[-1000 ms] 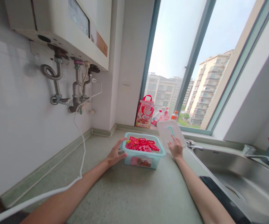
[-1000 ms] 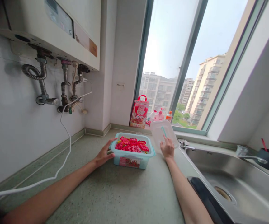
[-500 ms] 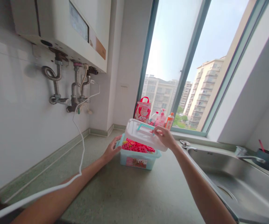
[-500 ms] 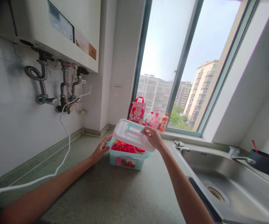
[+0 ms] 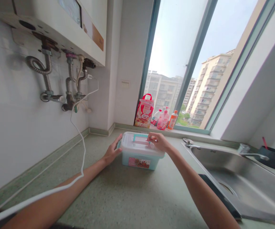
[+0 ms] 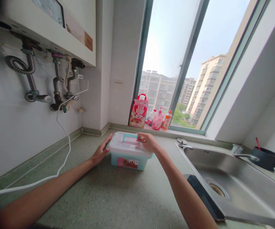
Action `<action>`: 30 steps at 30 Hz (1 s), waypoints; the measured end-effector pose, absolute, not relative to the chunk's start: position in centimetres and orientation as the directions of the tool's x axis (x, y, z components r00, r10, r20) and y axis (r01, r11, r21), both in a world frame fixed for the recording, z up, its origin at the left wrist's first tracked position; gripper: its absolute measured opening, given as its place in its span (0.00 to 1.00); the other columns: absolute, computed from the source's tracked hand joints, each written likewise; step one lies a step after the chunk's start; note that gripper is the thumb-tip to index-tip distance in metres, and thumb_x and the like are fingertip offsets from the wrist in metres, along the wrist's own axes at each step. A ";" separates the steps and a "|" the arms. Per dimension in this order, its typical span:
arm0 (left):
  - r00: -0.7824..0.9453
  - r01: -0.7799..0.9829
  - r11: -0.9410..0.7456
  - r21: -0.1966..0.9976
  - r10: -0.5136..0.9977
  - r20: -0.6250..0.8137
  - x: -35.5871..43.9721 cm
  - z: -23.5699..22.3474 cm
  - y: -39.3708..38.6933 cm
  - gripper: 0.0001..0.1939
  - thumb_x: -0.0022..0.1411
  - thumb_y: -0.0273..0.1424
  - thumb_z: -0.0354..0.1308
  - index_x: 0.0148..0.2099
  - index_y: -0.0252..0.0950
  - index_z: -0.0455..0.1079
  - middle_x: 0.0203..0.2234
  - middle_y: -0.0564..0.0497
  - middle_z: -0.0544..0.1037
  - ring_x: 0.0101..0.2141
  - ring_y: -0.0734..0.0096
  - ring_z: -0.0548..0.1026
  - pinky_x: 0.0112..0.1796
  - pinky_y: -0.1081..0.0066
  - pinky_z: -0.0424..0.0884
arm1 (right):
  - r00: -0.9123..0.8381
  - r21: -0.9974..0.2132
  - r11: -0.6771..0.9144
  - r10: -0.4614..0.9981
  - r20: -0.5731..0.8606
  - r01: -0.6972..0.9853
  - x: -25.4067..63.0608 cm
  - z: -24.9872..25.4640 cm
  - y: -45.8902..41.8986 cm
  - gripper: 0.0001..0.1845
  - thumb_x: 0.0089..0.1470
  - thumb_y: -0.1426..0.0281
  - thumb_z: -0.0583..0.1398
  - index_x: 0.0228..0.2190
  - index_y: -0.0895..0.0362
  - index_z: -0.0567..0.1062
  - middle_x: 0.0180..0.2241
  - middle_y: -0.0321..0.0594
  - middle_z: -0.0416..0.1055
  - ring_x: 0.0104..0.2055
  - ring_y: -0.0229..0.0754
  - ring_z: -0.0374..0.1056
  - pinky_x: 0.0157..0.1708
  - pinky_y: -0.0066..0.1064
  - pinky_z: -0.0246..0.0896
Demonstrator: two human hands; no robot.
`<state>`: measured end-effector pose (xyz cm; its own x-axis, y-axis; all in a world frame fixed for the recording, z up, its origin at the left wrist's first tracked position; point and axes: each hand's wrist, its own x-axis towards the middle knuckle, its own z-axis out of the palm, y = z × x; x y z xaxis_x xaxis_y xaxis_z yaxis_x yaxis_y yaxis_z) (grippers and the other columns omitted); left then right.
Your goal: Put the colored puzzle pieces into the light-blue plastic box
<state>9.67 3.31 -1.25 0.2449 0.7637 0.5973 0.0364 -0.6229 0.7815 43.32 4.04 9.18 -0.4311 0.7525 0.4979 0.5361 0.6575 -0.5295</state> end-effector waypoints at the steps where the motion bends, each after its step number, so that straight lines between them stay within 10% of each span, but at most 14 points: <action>1: 0.257 0.055 -0.647 0.761 0.745 0.615 9.7 -1.3 3.3 0.61 0.55 0.69 0.58 0.78 0.40 0.49 0.74 0.37 0.55 0.72 0.42 0.53 0.71 0.49 0.51 | -0.431 -0.520 0.658 0.751 0.500 0.544 43.2 9.2 3.8 0.08 0.59 0.67 0.60 0.30 0.53 0.78 0.30 0.38 0.80 0.34 0.44 0.75 0.38 0.34 0.70; 9: 0.320 0.203 -0.787 0.582 0.615 0.721 10.1 -0.5 2.8 0.50 0.54 0.62 0.67 0.71 0.42 0.63 0.72 0.37 0.58 0.71 0.37 0.56 0.69 0.42 0.52 | -0.322 -0.649 0.594 0.804 0.499 0.476 42.7 8.2 2.7 0.09 0.54 0.65 0.60 0.34 0.54 0.80 0.30 0.37 0.79 0.33 0.44 0.74 0.39 0.34 0.70; 18: 0.312 0.250 -0.761 0.598 0.648 0.694 10.0 0.1 2.0 0.46 0.59 0.62 0.63 0.70 0.42 0.64 0.68 0.39 0.67 0.67 0.40 0.64 0.66 0.47 0.60 | 0.135 -0.839 0.442 0.854 0.502 0.318 44.9 4.1 -0.2 0.36 0.49 0.54 0.61 0.58 0.51 0.75 0.65 0.45 0.67 0.71 0.60 0.55 0.71 0.55 0.44; 24: 0.312 0.291 -0.735 0.613 0.678 0.665 9.9 0.1 1.8 0.49 0.61 0.66 0.55 0.73 0.40 0.61 0.73 0.37 0.57 0.72 0.39 0.55 0.69 0.45 0.53 | 0.152 -0.991 0.136 0.979 0.133 -0.009 44.9 1.0 -1.1 0.51 0.50 0.42 0.63 0.69 0.49 0.63 0.69 0.47 0.62 0.69 0.61 0.61 0.63 0.54 0.61; 30: 0.274 0.401 -0.808 0.432 0.555 0.785 9.3 -0.2 1.7 0.50 0.67 0.59 0.55 0.79 0.39 0.43 0.75 0.35 0.49 0.73 0.41 0.50 0.71 0.42 0.47 | 0.101 -0.965 0.226 0.972 0.213 -0.133 43.1 0.5 -1.4 0.55 0.54 0.47 0.63 0.74 0.48 0.48 0.67 0.47 0.66 0.62 0.54 0.71 0.58 0.47 0.69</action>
